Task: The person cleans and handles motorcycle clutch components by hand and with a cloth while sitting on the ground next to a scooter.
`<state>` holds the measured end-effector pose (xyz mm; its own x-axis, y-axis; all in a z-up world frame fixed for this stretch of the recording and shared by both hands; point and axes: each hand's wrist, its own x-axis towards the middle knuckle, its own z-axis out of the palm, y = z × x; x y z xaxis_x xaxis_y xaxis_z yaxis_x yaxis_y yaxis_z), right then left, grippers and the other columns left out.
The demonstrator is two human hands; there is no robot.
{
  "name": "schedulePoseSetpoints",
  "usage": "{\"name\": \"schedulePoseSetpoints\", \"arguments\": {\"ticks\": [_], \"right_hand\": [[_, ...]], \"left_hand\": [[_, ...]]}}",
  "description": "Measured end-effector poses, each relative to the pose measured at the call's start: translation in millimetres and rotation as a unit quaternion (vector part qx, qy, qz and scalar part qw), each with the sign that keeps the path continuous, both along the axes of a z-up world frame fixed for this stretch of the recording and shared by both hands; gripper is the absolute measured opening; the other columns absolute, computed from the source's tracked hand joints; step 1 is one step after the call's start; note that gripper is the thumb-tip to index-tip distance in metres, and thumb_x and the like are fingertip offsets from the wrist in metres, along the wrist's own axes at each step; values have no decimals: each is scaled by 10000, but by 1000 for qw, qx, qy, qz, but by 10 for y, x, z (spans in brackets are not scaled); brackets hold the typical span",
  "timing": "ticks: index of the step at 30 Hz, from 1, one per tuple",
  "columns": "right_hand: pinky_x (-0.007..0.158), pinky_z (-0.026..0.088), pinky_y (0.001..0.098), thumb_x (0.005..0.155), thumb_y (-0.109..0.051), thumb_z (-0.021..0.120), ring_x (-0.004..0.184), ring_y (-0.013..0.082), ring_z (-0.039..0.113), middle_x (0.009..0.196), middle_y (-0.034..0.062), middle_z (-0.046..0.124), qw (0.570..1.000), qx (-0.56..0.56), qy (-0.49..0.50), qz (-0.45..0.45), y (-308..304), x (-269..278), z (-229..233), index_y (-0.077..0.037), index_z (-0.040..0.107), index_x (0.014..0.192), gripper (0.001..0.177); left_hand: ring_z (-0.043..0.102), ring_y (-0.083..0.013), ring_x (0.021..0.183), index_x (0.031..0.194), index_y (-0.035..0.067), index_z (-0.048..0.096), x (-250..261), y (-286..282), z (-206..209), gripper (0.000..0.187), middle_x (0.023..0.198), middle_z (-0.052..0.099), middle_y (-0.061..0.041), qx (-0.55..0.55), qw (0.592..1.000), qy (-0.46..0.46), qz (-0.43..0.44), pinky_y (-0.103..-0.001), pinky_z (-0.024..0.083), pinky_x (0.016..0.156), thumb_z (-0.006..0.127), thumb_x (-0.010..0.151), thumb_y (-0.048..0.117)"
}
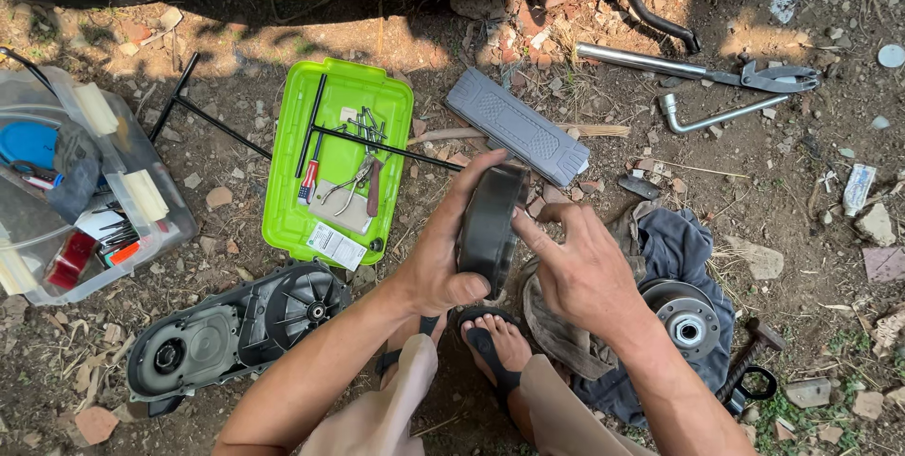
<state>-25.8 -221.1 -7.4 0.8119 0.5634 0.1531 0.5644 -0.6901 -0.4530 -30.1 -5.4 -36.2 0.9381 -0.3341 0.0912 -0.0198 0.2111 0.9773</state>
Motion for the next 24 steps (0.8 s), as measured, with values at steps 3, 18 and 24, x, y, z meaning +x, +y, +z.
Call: {"name": "schedulePoseSetpoints", "arguments": {"ticks": [3,18,24], "right_hand": [[802,505,467,733,26,647,959,364,587,1094,172,590,999,12,48,8,-8,-87,-24,-99,596,1338,620],[770,531,415,807,-24,636,885,291,623,979,118,573,963,170,188,94,-64,-286,-331,-118,521,1375,587],[711,487,441,780,-72,682,853,300,590,911,115,551,989,-146,15,24,41,-260,-519,-298,559,1450,718]], "left_hand": [[497,-269,1397,1646,105,277,11,34,-59,1183,1527,439,-147,24,998,-50,-3,-416,433,1188,654,820,865],[509,-287,1383,1636,95,326,33,130,-39,1160,1513,458,-169,64,995,-73,-31,-426,429,1181,607,830,881],[559,-238,1209,1612,101,309,-164,174,-377,1164,1421,518,-139,33,981,177,-70,-393,493,979,525,777,882]]}}
